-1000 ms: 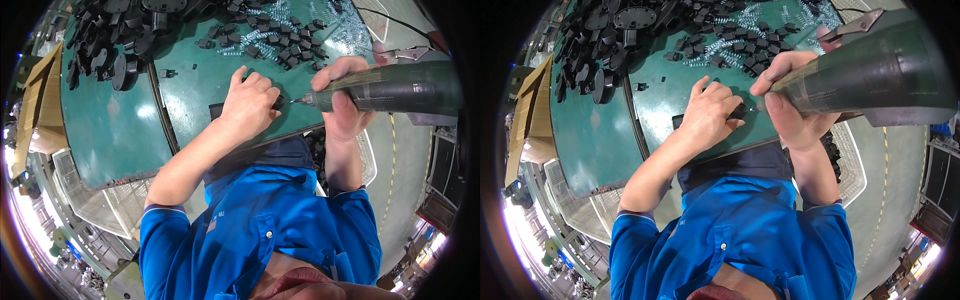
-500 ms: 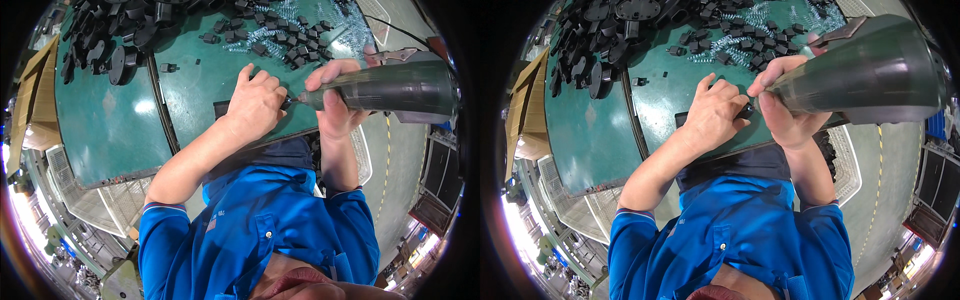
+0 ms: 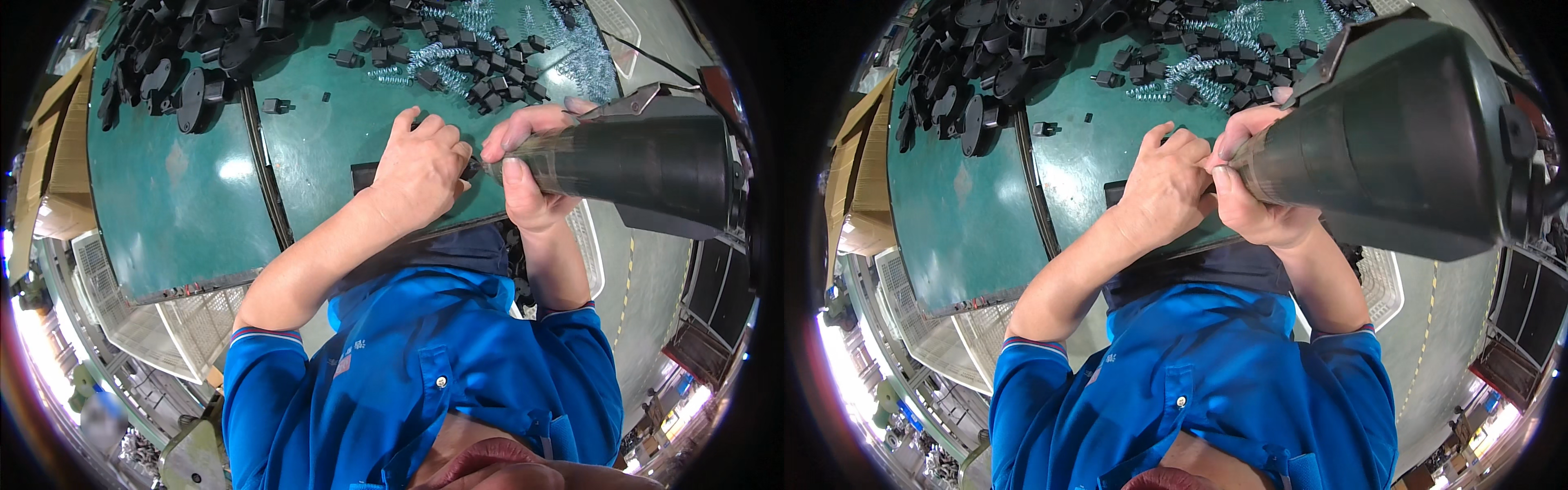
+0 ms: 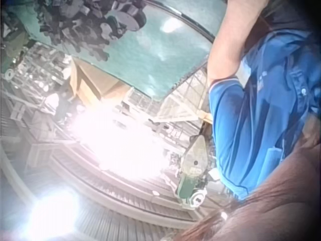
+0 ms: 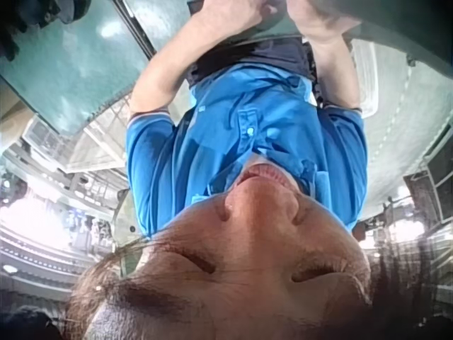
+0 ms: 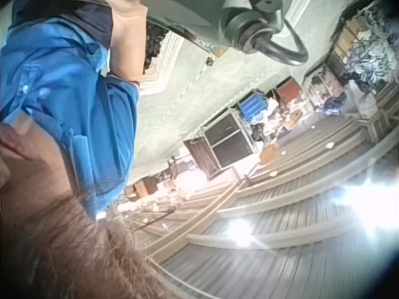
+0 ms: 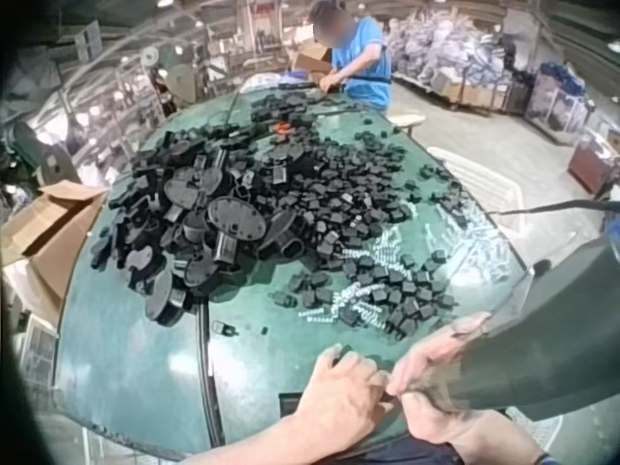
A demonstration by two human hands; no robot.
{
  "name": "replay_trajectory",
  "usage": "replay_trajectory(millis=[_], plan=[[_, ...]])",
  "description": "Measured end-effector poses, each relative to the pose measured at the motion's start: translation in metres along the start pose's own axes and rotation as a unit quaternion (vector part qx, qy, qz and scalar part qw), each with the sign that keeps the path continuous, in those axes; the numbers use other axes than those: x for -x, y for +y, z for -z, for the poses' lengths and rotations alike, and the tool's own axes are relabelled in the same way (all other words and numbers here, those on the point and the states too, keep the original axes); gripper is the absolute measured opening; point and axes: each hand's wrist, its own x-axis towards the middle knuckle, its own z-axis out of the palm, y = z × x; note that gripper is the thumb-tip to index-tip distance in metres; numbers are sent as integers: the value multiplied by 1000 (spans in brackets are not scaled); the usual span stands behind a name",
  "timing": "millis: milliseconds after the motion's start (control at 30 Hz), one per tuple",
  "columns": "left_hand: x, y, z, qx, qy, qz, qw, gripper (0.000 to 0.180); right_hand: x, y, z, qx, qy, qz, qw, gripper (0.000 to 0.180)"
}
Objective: The person assembles small mechanical components on a green workbench. They pick up black plastic housings, insert metal springs and small black plastic pieces, and use a power drill to fasten them together. The assembled units are placed into a white basket.
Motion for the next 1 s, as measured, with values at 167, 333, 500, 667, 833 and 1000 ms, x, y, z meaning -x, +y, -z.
replay_trajectory(millis=[167, 333, 500, 667, 833, 1000], plan=[[1, -1, -2, 8, 9, -4, 1000, 32, -2, -2, -4, -16, 6, 12, 1000, 53], [1, -3, -7, 15, 52, -11, 998, 31, 2, -1, -3, 24, 2, -13, 1000, 47], [1, -6, -9, 37, 89, -17, 995, 33, -26, -21, 3, -41, 101, 6, 994, 28], [3, 1, 9, 143, 52, 23, 988, 37, -40, -33, 74, 206, 151, -181, 950, 58], [1, 26, 10, 818, -102, 189, 534, 43, 6, 20, 100, 562, 2, -256, 787, 71], [-2, 55, -29, 931, -121, 225, 259, 50, 26, 18, 107, 602, 16, -125, 788, 66]])
